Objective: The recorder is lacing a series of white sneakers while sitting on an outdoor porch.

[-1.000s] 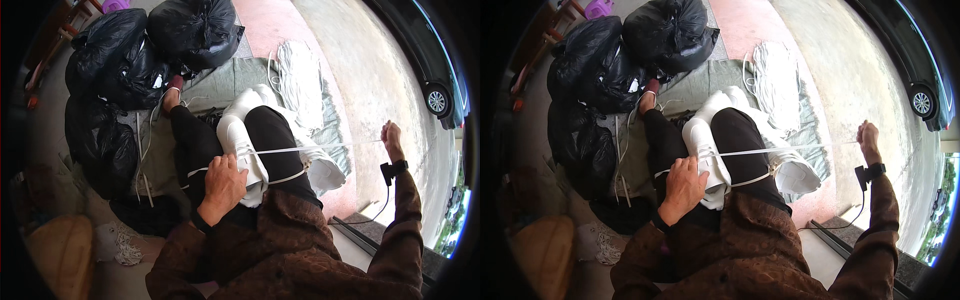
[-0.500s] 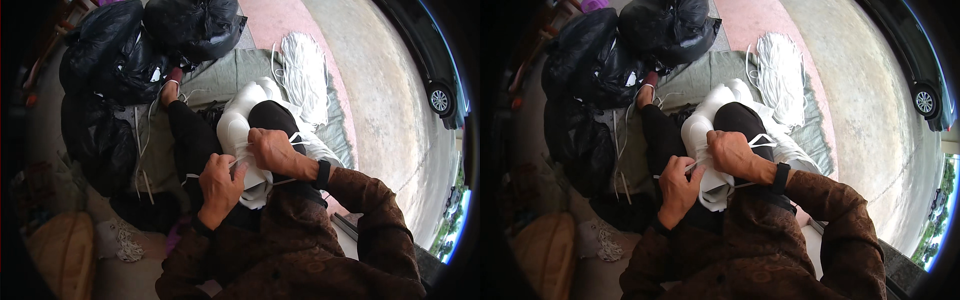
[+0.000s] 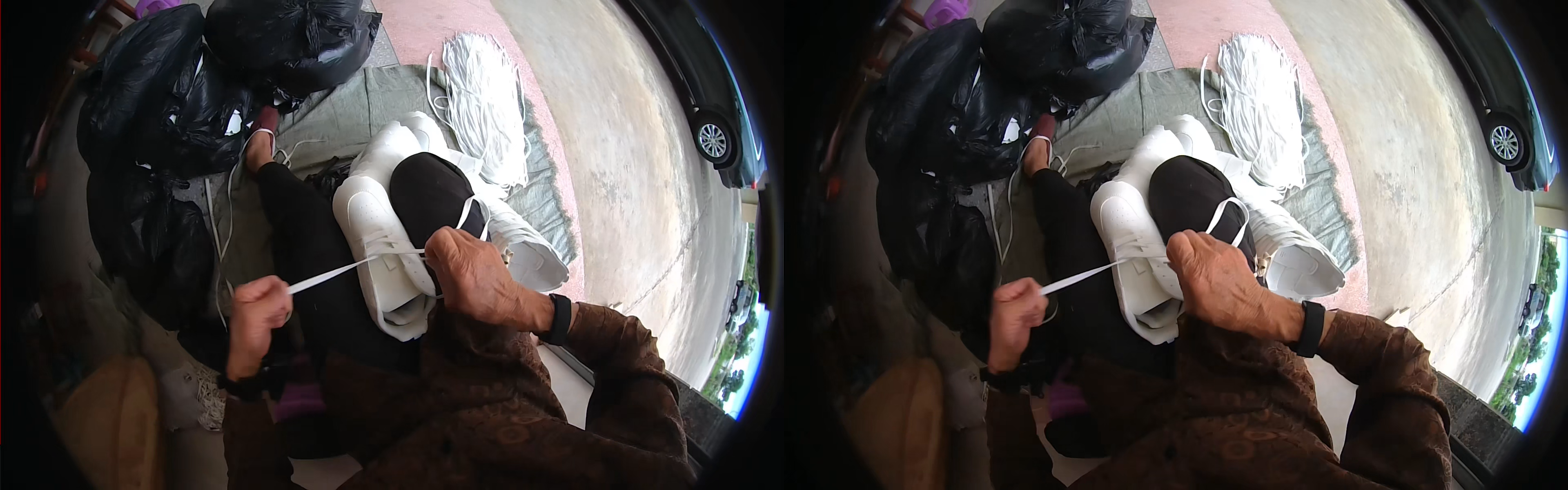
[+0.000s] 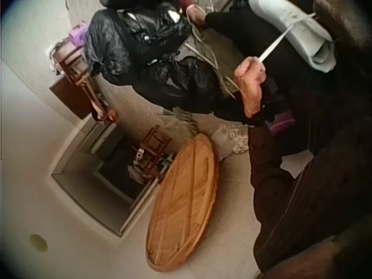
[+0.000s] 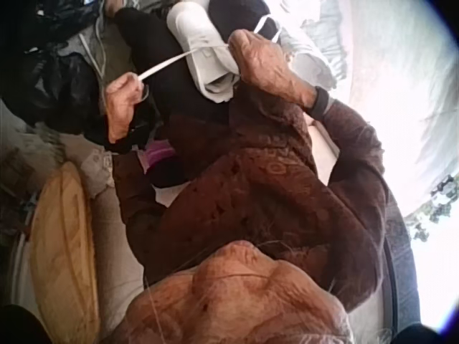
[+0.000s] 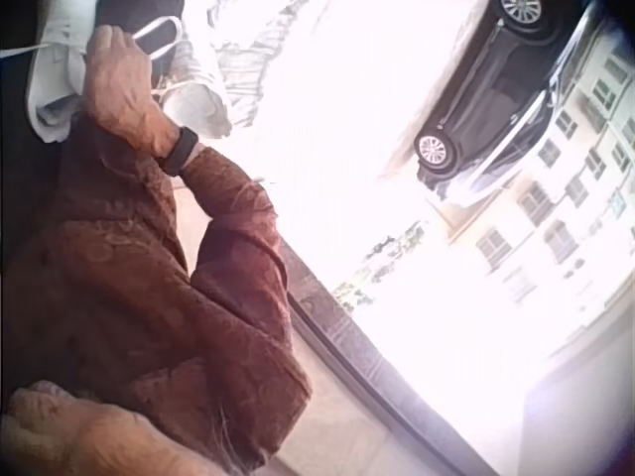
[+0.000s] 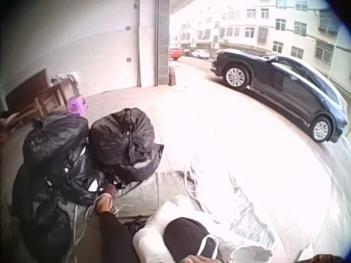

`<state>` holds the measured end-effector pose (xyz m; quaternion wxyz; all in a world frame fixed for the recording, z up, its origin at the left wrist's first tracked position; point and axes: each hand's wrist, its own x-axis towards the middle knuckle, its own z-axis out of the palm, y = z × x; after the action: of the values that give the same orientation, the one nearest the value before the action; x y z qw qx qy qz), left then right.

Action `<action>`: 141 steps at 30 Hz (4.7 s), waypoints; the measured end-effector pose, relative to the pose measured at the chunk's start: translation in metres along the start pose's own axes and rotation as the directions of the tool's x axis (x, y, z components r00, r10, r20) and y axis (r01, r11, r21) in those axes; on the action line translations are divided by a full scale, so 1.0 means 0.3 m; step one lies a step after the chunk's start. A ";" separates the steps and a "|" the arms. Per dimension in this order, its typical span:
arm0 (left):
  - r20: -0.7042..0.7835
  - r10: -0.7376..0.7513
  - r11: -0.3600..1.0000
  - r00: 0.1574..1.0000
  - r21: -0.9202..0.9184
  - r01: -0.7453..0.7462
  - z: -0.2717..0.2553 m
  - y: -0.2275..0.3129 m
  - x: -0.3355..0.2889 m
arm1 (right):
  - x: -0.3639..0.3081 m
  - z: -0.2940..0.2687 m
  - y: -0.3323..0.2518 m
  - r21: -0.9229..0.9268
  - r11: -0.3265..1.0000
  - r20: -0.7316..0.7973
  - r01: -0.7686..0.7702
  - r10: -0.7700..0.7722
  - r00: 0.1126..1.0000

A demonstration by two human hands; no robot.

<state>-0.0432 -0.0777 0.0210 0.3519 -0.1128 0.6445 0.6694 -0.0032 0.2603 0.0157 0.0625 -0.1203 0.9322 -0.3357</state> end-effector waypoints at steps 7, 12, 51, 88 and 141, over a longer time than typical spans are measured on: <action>-0.734 0.093 0.465 0.672 -0.565 -0.682 -0.419 0.214 -0.380 | 0.029 0.071 0.036 0.001 1.000 -0.084 -0.002 0.002 0.996; -0.565 0.215 0.188 0.796 -0.776 -0.602 -0.841 -0.063 -0.563 | 0.054 0.089 0.047 -0.068 0.990 -0.022 0.125 -0.126 0.992; 0.077 0.774 0.343 0.628 0.783 -0.519 0.385 -0.121 0.058 | 0.038 0.051 0.014 0.145 0.978 -0.091 0.147 -0.135 0.987; 0.134 -0.307 0.118 0.942 -0.977 0.178 0.578 -0.191 -0.062 | 0.105 0.094 -0.042 -0.057 0.949 0.099 0.312 -0.305 0.947; 0.349 0.652 0.165 0.673 0.800 -0.576 0.399 0.024 0.168 | -0.171 0.000 -0.130 0.516 0.814 0.236 -0.266 0.163 0.958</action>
<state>-0.0481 0.0521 0.0133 0.0314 0.3262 0.8881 0.3224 0.0532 0.2448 0.0426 0.2158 -0.0214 0.7967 -0.5641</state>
